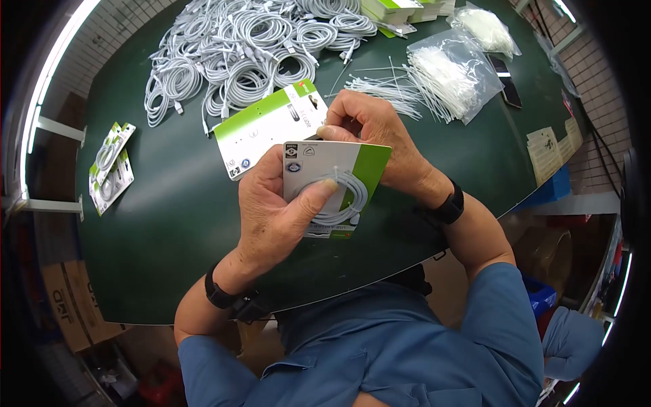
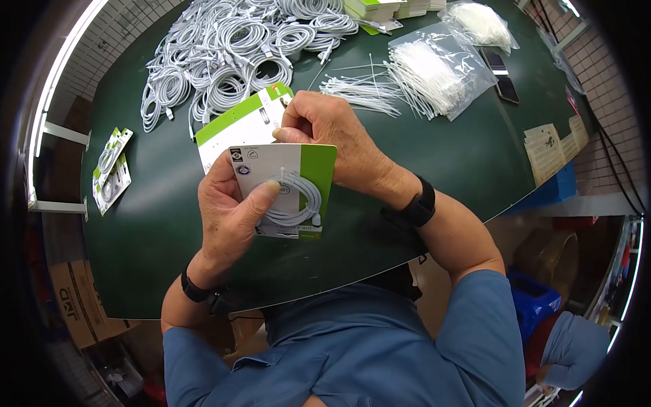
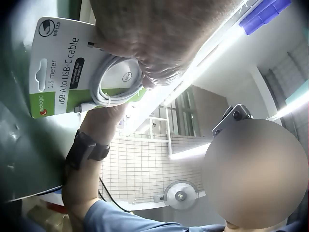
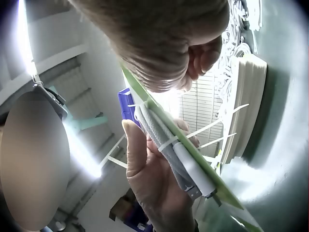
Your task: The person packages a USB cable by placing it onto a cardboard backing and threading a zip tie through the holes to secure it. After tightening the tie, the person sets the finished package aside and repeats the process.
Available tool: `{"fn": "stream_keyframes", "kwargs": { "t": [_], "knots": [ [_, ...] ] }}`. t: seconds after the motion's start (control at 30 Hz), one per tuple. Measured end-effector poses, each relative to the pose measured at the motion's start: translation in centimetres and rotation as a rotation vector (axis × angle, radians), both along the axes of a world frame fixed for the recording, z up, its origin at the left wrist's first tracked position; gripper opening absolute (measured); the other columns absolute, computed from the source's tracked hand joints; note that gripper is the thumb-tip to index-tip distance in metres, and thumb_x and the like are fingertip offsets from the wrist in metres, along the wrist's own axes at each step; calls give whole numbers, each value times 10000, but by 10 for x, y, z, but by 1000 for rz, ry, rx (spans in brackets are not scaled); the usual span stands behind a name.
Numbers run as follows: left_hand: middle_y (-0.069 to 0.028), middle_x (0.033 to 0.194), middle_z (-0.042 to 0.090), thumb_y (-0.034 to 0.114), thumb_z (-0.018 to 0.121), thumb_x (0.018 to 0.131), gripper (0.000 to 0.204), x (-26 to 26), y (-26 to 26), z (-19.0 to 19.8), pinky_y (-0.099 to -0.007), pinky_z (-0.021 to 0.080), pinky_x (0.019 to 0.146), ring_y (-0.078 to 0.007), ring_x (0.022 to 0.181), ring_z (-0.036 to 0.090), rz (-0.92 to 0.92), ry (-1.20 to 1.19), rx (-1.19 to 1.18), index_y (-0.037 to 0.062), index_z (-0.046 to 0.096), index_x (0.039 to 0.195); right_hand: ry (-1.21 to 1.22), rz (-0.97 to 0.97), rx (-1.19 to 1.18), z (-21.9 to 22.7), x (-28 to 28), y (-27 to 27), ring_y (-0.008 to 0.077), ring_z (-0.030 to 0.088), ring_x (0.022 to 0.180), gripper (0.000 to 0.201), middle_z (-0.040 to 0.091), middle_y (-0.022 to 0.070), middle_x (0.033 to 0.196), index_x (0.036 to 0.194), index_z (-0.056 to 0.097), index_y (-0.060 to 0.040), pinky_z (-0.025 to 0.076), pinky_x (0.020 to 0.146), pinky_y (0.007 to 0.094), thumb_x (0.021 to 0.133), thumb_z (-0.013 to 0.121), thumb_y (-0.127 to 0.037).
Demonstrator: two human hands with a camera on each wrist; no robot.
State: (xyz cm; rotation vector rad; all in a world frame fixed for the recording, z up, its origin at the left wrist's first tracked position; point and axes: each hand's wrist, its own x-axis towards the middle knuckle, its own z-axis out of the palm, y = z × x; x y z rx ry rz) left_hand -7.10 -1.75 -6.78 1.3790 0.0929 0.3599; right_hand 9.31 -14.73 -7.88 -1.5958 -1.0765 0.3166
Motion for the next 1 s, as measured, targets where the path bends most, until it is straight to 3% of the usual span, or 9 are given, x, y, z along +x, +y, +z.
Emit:
{"fn": "stream_keyframes", "kwargs": {
  "t": [0.17,0.3,0.4,0.57,0.63,0.73,0.87,0.97,1.0],
  "knots": [
    [-95,1065,740,56,813,884,353,-3,7,-3,-270,569,821,-124,908,700,34,84,147,-12,631,1178,-131,-3,-18,-7,-5,4,46,541,701,159,614,6,815,881,630,-1,458,602,217,939,746,-95],
    [-89,1059,740,54,795,899,301,8,12,-9,-266,567,801,-115,909,696,96,-4,15,-1,635,1147,-124,-115,93,-7,3,7,49,550,700,137,632,10,842,919,636,-6,459,610,213,961,727,-99],
    [-88,1061,737,64,775,920,276,13,16,-3,-282,577,814,-119,917,698,151,-7,-86,-2,626,1143,162,-327,118,-7,11,2,53,583,759,134,653,18,900,1049,641,-1,479,661,207,1008,676,-123],
    [-96,1102,725,91,741,956,279,20,33,-6,-313,587,871,-132,956,697,217,4,-298,-6,606,1180,271,-2,104,4,-12,-1,65,621,858,234,680,32,994,1206,616,12,513,729,222,1056,608,-166],
    [-108,1145,705,93,738,959,309,21,35,-9,-321,584,891,-139,995,685,232,-32,-316,-21,594,1207,338,179,-62,0,-27,5,79,633,944,316,692,47,1078,1290,592,22,533,798,248,1078,579,-213],
    [-133,1232,664,97,731,964,368,25,35,-14,-336,579,930,-154,1074,662,218,-68,-327,-50,570,1260,333,149,-63,-5,-22,8,83,634,964,339,693,53,1112,1300,589,24,534,822,256,1085,577,-239],
    [-164,1317,581,86,768,927,447,23,29,-15,-353,570,948,-203,1197,608,425,-165,95,-9,578,1320,386,50,-3,-9,-11,6,78,628,980,358,693,55,1129,1305,587,25,531,848,254,1093,573,-264],
    [-161,1293,540,71,811,874,441,13,26,-4,-364,565,939,-244,1208,585,470,-145,897,69,650,1284,420,-2,72,-6,-11,4,71,624,986,363,692,55,1132,1308,586,24,530,858,249,1098,567,-271],
    [-161,1293,540,71,811,874,441,13,24,-5,-364,565,939,-244,1208,585,446,-150,913,69,650,1284,423,-4,106,-4,-13,4,68,622,989,363,692,56,1135,1311,584,23,530,861,248,1100,562,-272]
  ]
}}
